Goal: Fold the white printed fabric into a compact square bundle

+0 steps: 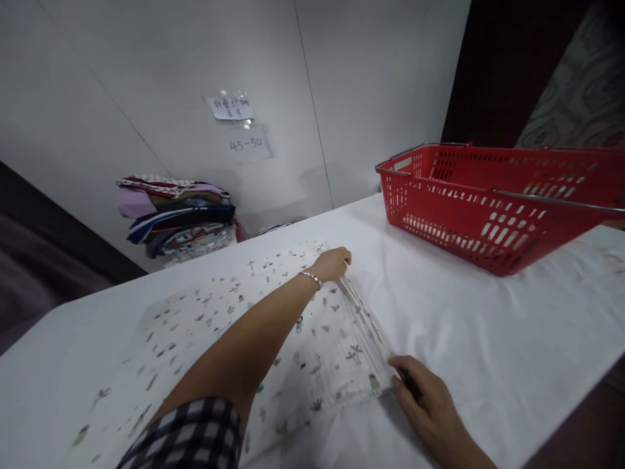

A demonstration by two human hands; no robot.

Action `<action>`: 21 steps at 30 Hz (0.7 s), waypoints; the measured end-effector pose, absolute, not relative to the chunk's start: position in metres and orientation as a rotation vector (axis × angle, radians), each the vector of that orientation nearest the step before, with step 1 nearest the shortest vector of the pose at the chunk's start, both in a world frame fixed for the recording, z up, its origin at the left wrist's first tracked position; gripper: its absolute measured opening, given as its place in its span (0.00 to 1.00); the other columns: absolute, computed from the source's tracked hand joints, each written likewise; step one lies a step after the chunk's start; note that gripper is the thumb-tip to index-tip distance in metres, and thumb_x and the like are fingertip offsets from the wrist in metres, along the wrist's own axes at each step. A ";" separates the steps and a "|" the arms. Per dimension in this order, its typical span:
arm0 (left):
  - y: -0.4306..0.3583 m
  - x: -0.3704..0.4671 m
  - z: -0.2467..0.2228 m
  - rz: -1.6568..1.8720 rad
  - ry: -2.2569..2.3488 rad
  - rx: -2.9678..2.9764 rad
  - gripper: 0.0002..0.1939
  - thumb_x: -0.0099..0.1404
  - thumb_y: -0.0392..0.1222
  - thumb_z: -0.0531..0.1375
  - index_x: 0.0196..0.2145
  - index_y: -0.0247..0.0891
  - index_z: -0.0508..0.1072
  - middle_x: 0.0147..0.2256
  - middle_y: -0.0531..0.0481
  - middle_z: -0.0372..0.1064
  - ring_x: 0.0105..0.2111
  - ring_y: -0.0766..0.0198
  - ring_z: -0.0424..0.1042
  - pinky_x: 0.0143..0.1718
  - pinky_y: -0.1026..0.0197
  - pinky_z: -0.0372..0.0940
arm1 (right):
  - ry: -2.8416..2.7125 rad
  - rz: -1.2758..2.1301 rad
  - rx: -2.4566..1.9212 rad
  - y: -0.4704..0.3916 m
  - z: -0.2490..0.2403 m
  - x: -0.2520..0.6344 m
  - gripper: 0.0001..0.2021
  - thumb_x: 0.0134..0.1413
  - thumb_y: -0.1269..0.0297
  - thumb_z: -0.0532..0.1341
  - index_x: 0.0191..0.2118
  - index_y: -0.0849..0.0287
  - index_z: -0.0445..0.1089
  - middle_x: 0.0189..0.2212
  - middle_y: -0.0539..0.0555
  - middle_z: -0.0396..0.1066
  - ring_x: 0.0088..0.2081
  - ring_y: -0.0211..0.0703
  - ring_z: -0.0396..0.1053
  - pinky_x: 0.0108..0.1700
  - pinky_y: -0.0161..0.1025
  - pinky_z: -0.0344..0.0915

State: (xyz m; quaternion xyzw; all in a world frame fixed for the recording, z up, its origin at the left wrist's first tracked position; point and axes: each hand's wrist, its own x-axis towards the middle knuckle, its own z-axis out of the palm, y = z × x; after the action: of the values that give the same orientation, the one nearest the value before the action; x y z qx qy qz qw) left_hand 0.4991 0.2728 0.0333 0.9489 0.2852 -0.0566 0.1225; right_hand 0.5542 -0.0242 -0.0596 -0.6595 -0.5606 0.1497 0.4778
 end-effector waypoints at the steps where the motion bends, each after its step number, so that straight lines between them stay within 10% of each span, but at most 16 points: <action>1: 0.272 0.497 0.035 -0.160 0.838 2.759 0.15 0.56 0.31 0.50 0.38 0.42 0.71 0.46 0.50 0.67 0.40 0.61 0.67 0.41 0.63 0.60 | -1.367 0.370 -1.615 -0.024 -0.060 0.554 0.09 0.56 0.65 0.53 0.43 0.57 0.63 0.29 0.50 0.69 0.26 0.36 0.66 0.29 0.32 0.65; 21: 0.273 0.495 0.030 -0.612 0.759 2.834 0.10 0.50 0.36 0.54 0.31 0.39 0.71 0.34 0.46 0.71 0.34 0.58 0.69 0.33 0.60 0.61 | -1.306 0.470 -1.674 -0.024 -0.063 0.556 0.11 0.55 0.62 0.53 0.42 0.58 0.66 0.29 0.53 0.70 0.27 0.39 0.67 0.31 0.34 0.66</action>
State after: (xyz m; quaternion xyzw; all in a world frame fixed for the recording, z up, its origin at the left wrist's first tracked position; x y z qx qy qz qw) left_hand 0.4946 0.2730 0.0297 0.9431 0.2526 -0.2037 0.0720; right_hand 0.5565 -0.0245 -0.0631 -0.6815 -0.5316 0.1914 0.4651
